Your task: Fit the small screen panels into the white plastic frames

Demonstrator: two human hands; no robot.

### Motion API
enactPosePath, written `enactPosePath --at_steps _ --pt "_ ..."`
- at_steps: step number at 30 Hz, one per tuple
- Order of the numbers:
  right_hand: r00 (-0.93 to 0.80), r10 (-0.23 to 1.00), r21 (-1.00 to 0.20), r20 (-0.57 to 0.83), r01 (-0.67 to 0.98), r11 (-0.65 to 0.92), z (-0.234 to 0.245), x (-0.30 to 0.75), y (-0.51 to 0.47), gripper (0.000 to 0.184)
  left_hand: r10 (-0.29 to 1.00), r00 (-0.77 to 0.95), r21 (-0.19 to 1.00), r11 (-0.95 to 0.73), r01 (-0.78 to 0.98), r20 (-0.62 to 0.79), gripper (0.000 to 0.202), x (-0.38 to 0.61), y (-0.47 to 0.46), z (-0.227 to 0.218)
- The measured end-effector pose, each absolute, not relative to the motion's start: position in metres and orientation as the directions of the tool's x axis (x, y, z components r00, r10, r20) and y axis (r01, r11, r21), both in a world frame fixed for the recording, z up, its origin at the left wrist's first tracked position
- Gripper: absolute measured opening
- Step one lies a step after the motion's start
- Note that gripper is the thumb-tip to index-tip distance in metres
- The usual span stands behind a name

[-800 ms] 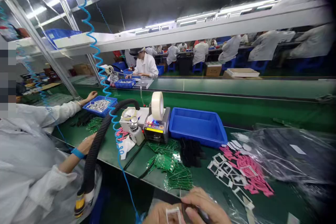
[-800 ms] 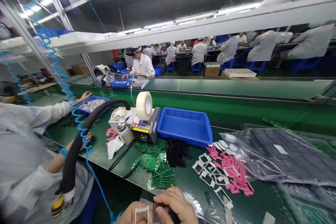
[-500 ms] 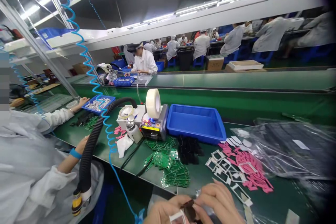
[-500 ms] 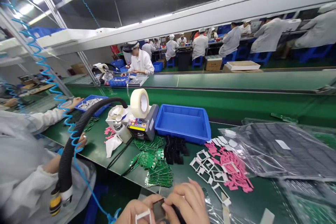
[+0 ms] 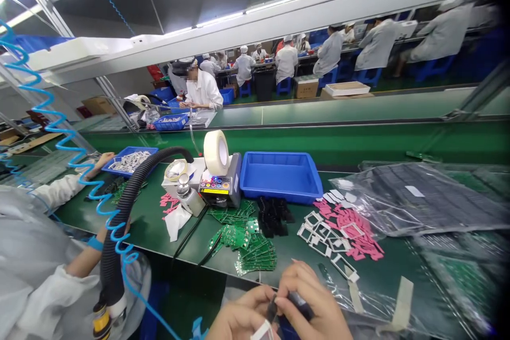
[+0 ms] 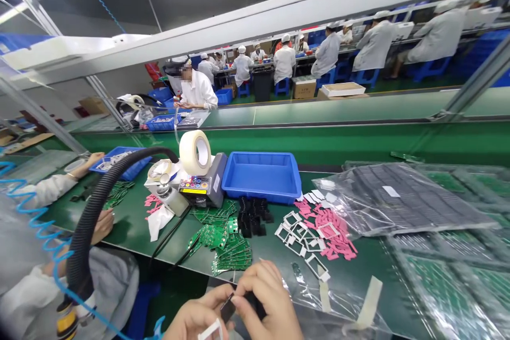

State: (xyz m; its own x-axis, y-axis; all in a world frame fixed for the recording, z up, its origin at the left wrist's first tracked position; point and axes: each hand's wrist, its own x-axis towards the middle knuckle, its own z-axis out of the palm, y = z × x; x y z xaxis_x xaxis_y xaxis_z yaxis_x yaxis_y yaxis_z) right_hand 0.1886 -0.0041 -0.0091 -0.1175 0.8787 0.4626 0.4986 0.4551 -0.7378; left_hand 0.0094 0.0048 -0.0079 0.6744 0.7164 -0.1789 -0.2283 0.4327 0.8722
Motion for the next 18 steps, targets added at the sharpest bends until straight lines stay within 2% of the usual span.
enactPosePath --at_steps 9,14,18 --pt "-0.109 0.883 -0.765 0.457 0.457 0.453 -0.0067 0.1852 -0.0048 0.022 0.711 0.692 0.884 0.398 -0.246 -0.127 0.013 0.0087 0.0067 -0.0095" --pt "-0.117 0.890 -0.767 0.441 0.465 0.442 -0.0092 0.1856 -0.0057 0.021 0.715 0.685 0.898 0.382 -0.218 -0.138 0.026 0.0078 0.0068 -0.0105" --pt "-0.118 0.868 -0.735 0.482 0.485 0.474 -0.0127 0.1865 -0.0047 0.021 0.720 0.682 0.892 0.385 -0.236 -0.130 0.028 0.0079 0.0065 -0.0106"
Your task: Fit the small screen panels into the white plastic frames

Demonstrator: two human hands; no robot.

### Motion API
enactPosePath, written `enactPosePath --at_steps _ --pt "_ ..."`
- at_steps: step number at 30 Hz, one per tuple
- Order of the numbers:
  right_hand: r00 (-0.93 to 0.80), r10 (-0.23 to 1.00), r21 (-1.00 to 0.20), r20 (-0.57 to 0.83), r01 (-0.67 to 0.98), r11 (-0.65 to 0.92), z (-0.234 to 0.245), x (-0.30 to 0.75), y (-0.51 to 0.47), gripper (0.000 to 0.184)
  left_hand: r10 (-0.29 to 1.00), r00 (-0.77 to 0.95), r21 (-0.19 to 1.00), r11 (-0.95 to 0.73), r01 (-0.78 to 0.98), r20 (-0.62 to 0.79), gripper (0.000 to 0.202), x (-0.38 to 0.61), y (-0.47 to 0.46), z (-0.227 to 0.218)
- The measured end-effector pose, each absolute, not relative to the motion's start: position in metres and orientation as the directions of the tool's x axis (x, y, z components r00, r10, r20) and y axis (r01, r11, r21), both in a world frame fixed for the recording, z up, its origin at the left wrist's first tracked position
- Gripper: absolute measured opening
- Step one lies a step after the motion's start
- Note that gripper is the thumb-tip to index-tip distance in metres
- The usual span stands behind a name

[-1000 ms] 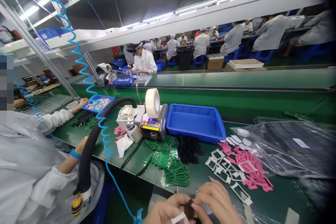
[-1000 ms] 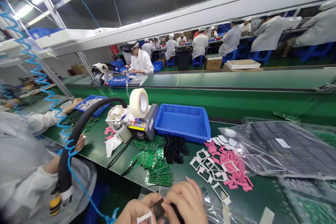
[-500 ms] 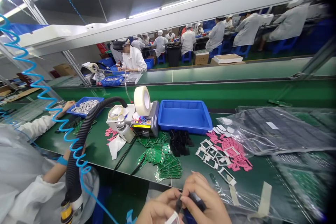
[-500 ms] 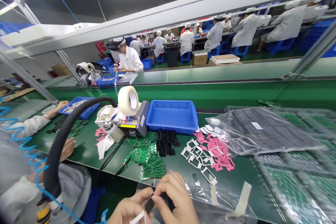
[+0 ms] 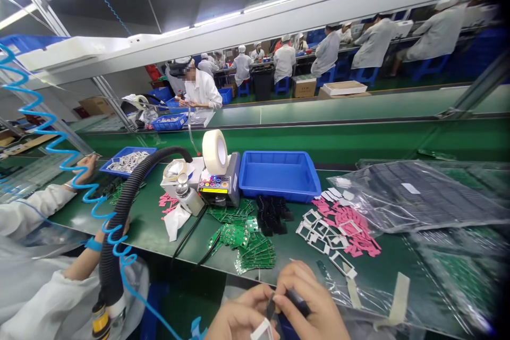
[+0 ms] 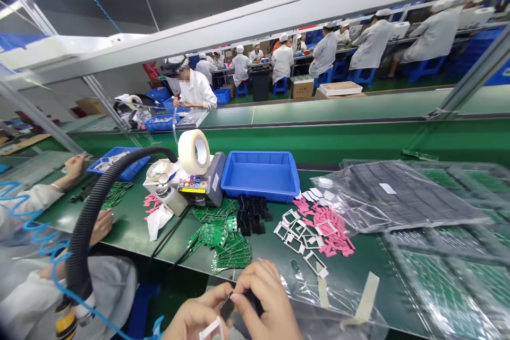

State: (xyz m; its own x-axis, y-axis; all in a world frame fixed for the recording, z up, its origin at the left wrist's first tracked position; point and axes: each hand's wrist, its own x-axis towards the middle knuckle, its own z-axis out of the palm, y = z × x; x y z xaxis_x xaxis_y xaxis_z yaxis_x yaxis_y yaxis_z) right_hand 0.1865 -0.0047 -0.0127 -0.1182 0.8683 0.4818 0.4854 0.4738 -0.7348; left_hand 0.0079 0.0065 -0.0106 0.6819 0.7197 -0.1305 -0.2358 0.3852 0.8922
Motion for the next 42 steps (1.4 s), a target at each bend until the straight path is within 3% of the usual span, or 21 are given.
enactPosePath --at_steps 16,27,32,37,39,42 --pt "-0.073 0.860 -0.716 0.505 0.521 0.464 -0.014 0.182 -0.005 0.021 0.738 0.665 0.878 0.387 -0.282 -0.112 0.032 0.004 0.008 -0.029" --pt "-0.131 0.880 -0.702 0.457 0.554 0.447 -0.019 0.180 -0.003 0.018 0.778 0.625 0.863 0.358 -0.356 -0.064 0.036 0.005 0.004 -0.025" --pt "-0.171 0.915 -0.718 0.366 0.573 0.394 -0.009 0.175 -0.007 0.019 0.843 0.483 0.746 0.475 -0.466 -0.235 0.025 0.009 -0.002 -0.035" --pt "-0.226 0.953 -0.807 0.203 0.513 0.293 -0.011 0.190 -0.013 0.019 0.803 0.519 0.597 0.577 -0.557 -0.292 0.038 0.005 0.009 -0.039" --pt "-0.174 0.966 -0.742 0.192 0.619 0.258 -0.028 0.202 -0.007 0.021 0.814 0.506 0.584 0.566 -0.581 -0.285 0.038 0.002 0.013 -0.038" --pt "-0.084 0.959 -0.455 0.272 0.867 0.205 -0.059 0.218 0.009 0.021 0.819 0.505 0.580 0.559 -0.592 -0.273 0.040 0.000 0.018 -0.037"
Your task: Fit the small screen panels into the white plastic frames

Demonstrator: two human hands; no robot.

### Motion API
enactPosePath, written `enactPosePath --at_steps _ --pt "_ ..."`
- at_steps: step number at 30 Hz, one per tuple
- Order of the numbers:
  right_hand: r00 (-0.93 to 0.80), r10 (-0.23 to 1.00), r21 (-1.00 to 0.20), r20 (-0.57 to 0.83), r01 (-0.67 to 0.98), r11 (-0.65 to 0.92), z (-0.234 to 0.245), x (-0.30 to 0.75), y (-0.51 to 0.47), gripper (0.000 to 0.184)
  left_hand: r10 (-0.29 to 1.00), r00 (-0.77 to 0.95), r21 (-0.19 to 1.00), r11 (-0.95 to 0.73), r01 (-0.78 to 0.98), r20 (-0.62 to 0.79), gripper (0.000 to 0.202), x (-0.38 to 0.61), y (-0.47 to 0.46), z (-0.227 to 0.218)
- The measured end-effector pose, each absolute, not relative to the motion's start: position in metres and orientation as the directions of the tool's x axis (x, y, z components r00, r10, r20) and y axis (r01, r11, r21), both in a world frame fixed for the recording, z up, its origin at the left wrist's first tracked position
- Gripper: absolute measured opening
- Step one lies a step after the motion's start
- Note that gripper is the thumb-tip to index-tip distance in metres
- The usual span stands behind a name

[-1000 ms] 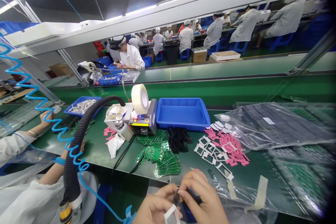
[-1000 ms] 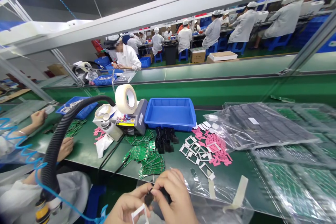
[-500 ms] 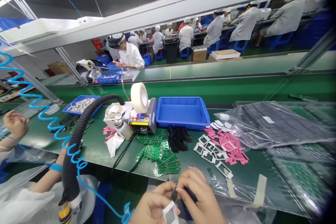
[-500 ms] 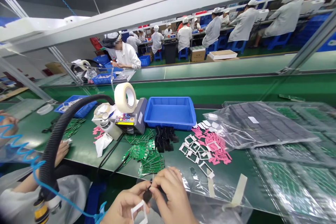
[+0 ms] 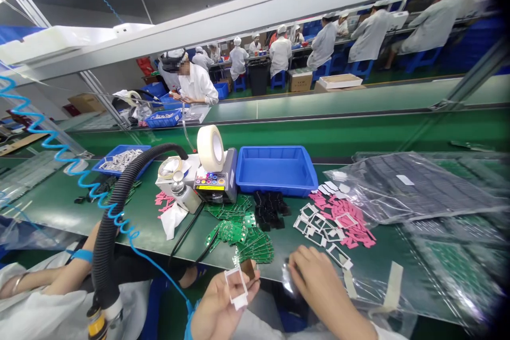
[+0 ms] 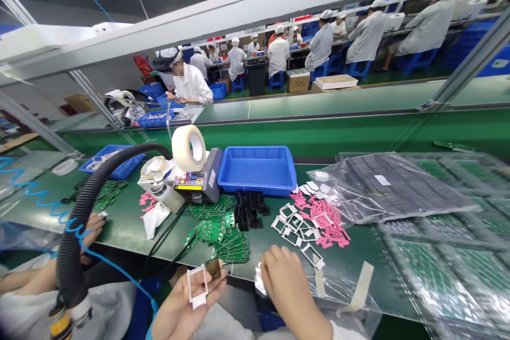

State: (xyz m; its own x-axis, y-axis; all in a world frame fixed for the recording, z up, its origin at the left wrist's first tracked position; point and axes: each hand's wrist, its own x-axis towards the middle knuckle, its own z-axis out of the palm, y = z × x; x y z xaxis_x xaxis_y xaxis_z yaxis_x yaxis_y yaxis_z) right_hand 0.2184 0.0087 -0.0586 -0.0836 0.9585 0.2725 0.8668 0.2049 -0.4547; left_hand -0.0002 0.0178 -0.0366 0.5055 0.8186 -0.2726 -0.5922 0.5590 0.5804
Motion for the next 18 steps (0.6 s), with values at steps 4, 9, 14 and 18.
enactPosePath --at_steps 4,9,14,18 --pt "-0.090 0.945 -0.378 0.315 0.901 0.212 -0.058 0.222 0.016 0.014 0.805 0.531 0.601 0.568 -0.563 -0.265 0.041 0.005 0.019 -0.035" --pt "-0.385 0.834 -0.439 0.394 0.718 0.539 -0.010 0.201 0.006 0.044 0.762 0.582 0.603 0.613 -0.510 -0.283 0.036 0.014 0.013 -0.032" --pt "-0.365 0.783 -0.422 0.503 0.688 0.591 -0.003 0.183 0.009 0.023 0.777 0.557 0.587 0.606 -0.536 -0.294 0.035 0.018 0.009 -0.029" --pt "-0.320 0.862 -0.687 0.394 0.520 0.507 -0.003 0.186 0.013 0.025 0.765 0.596 0.520 0.622 -0.585 -0.245 0.036 0.014 0.011 -0.025"
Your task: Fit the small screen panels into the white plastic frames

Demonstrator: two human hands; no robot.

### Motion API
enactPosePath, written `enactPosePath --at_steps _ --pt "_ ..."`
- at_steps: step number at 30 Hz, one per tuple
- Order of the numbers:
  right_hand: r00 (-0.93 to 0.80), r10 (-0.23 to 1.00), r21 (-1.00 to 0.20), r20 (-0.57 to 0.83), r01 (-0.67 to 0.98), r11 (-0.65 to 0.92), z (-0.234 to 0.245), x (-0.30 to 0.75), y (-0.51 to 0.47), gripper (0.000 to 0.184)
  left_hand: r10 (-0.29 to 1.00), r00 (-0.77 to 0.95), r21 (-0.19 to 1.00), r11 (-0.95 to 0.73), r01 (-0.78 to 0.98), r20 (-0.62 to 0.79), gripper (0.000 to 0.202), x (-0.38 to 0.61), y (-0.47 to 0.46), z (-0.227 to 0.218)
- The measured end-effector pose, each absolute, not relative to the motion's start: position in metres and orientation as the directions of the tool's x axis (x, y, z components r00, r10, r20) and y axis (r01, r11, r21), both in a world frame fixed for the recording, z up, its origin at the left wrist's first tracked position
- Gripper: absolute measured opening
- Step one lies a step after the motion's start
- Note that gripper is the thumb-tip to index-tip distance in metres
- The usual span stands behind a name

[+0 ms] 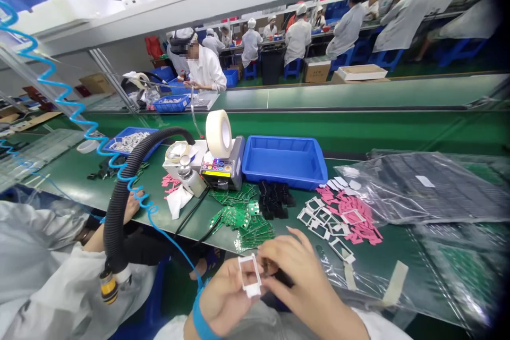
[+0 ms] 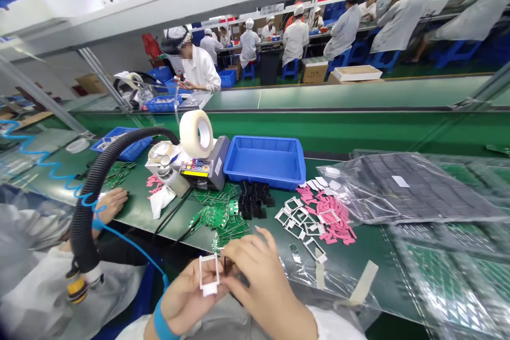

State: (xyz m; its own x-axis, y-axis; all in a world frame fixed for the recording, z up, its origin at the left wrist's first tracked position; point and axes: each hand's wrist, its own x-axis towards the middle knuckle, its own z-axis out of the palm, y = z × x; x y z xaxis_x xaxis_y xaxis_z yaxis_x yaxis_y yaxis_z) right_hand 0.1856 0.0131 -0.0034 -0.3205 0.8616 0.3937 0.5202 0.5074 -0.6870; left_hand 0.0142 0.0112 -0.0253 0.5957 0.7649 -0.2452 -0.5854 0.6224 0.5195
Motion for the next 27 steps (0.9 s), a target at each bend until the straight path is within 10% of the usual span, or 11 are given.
enactPosePath --at_steps 3,9,19,23,27 --pt "-0.278 0.928 -0.954 0.247 0.100 0.284 0.000 0.185 0.012 0.031 0.701 0.684 0.424 0.692 -0.584 -0.202 0.040 0.011 0.011 -0.020" --pt "-0.291 0.939 -0.912 0.183 -0.407 0.051 -0.003 0.174 0.004 0.036 0.699 0.687 0.442 0.690 -0.573 -0.199 0.035 0.013 0.006 -0.003" --pt "-0.248 0.901 -0.933 0.356 -0.048 0.356 0.010 0.188 0.005 0.042 0.773 0.613 0.614 0.565 -0.551 -0.162 0.035 0.010 0.008 0.012" --pt "-0.159 0.847 -0.771 0.508 0.353 0.529 0.030 0.188 0.008 0.004 0.797 0.603 0.770 0.399 -0.497 -0.024 0.035 0.006 0.010 0.010" --pt "-0.154 0.823 -0.680 0.547 0.491 0.544 0.036 0.183 0.007 0.010 0.770 0.636 0.877 0.278 -0.391 0.040 0.035 0.002 0.011 0.007"
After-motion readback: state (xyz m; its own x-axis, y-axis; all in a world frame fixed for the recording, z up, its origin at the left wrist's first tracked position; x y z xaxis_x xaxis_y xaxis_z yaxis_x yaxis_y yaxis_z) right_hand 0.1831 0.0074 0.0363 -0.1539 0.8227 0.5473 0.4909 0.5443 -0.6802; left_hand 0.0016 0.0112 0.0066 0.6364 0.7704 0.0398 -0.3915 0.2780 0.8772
